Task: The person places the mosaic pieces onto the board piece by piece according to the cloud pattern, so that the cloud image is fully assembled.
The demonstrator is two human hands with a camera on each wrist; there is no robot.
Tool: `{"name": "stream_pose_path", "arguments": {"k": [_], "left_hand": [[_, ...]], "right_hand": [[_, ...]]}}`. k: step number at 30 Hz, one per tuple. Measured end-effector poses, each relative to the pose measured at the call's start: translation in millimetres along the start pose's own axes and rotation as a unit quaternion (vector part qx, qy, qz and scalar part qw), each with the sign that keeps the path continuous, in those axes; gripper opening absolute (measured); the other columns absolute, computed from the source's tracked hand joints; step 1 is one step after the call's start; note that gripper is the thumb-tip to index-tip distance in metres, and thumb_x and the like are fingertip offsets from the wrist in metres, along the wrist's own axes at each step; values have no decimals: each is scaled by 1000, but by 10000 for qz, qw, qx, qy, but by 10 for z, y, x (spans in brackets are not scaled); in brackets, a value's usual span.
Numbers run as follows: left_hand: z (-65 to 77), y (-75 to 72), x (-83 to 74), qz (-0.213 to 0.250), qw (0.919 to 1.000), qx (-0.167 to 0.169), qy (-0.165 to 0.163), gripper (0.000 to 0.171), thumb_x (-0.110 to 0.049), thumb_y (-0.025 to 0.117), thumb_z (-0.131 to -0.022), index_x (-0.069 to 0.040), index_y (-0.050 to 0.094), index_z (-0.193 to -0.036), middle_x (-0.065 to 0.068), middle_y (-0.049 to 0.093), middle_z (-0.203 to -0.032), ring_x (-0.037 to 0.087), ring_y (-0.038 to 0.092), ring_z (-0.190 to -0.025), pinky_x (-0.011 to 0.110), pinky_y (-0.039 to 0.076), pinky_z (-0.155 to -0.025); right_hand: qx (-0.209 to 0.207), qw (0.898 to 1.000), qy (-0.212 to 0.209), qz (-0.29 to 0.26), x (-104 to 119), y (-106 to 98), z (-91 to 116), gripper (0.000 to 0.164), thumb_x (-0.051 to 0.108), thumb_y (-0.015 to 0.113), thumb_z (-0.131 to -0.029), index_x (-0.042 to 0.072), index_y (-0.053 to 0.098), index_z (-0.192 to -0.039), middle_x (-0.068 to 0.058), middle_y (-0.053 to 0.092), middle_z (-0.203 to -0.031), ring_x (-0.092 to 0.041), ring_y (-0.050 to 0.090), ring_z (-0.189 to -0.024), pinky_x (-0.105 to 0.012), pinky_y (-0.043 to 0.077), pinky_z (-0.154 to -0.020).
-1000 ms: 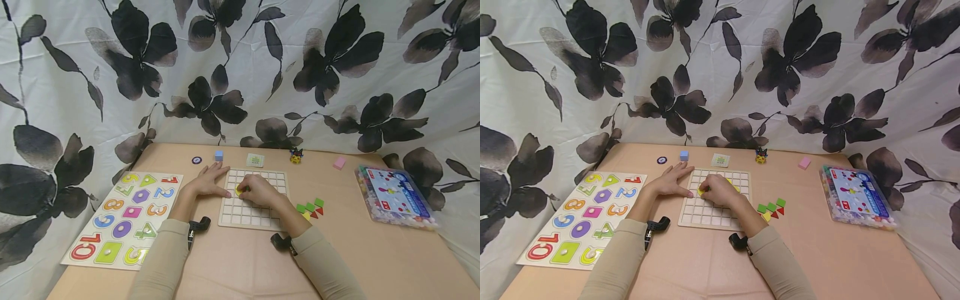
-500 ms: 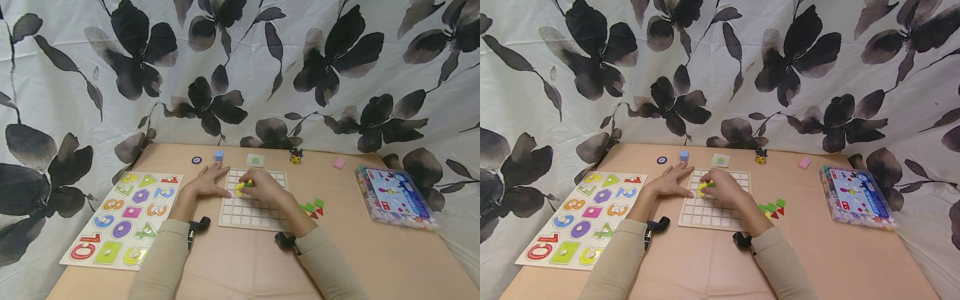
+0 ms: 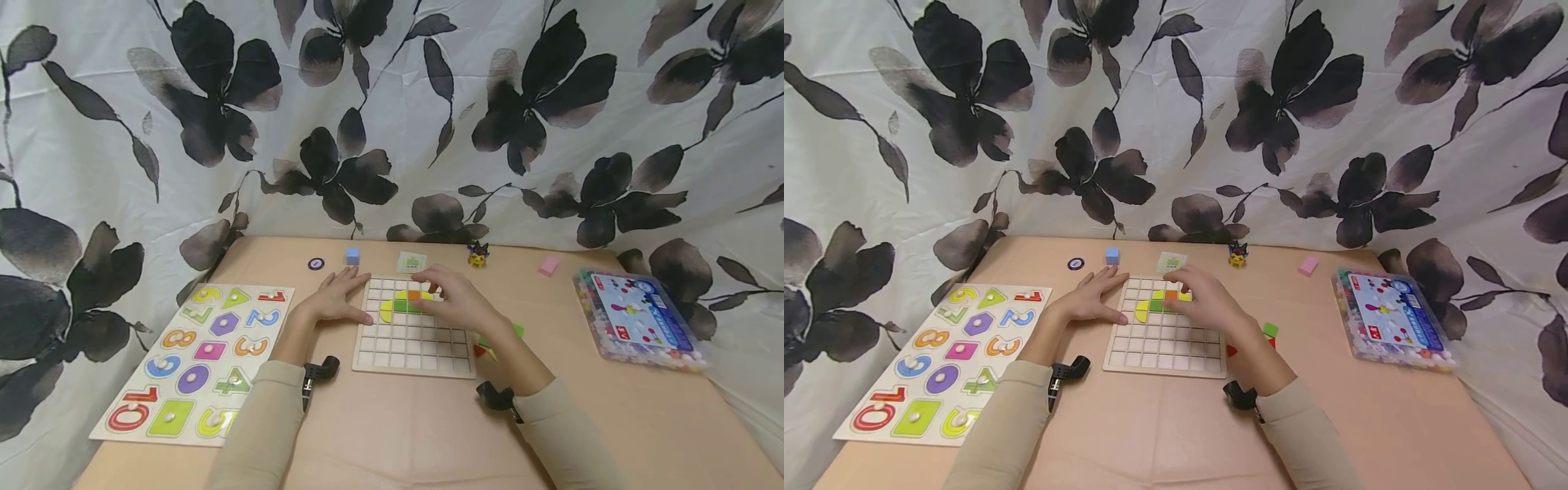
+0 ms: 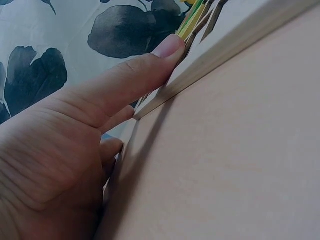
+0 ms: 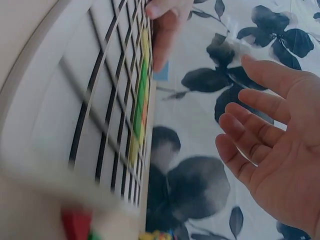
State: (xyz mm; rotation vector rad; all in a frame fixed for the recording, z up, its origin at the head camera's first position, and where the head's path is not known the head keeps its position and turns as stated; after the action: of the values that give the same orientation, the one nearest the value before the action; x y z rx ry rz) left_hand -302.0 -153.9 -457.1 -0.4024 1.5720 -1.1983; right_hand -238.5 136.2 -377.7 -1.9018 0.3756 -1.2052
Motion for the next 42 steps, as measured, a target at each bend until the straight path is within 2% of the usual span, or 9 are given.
{"name": "stream_pose_path", "arguments": {"k": [6,10,17,22,26,33,42], "left_hand": [[13,-2,10,38,10000,-2,5,113,-64,84,-73,-20,34,-164,14,10,-176,32,3,-164,55,-4,-132],[12,-14,1,85,10000,-10,8,114,-63,84,-73,-19,33,-164,14,11,-176,32,3,-164,55,-4,-132],[-7,-8,14,-9,10000,-50,26,113,-65,82,-73,-19,34,-164,15,11,-175,34,4,-164,58,-2,-132],[-11,-7,13,14,10000,-16,-5,113,-65,83,-73,-20,34,-164,14,11,-176,32,2,-164,56,-3,-132],[-10,-8,17,16,10000,-15,-24,113,-64,83,-73,-20,34,-164,13,11,-176,32,2,-164,55,-4,-132],[-3,-12,7,18,10000,-6,-41,113,-64,83,-73,-20,34,-164,13,11,-176,32,2,-164,56,-3,-132],[-8,-14,7,6,10000,-23,39,112,-63,83,-73,-19,34,-164,15,12,-175,34,4,-164,57,-3,-132]], "right_hand": [[-40,9996,258,74,-149,-214,225,50,30,78,-95,16,64,-141,2,65,-131,-26,61,-107,-37,54,-86],[-129,9992,362,141,-284,-329,339,49,27,77,-95,13,64,-140,-3,67,-130,-25,61,-106,-38,54,-88],[-163,9984,546,42,-549,-472,432,41,24,75,-97,11,68,-135,-14,68,-130,-25,61,-104,-39,55,-88],[-95,9979,647,-36,-677,-566,488,36,20,75,-97,11,71,-131,-13,71,-126,-24,62,-101,-38,55,-88],[200,9972,710,-104,-758,-610,524,33,14,75,-96,10,73,-128,-14,73,-120,-23,62,-98,-38,55,-87],[1049,9898,960,-65,-898,-598,580,36,12,78,-92,4,72,-128,-8,73,-106,-22,59,-92,-27,54,-75],[1759,9758,1241,-376,-987,-450,611,24,8,81,-89,8,77,-113,-6,73,-100,-22,59,-91,-29,55,-80]]}}
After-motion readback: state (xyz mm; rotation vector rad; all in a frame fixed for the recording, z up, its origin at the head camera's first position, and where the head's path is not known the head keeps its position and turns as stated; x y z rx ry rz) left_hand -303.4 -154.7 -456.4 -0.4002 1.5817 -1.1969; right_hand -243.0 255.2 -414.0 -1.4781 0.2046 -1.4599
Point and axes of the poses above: each hand's wrist, its own z-axis away from the middle knuckle, its own y-axis out of the palm, x = y × z, the point moved 2 cm from there along -z, towards the middle knuckle
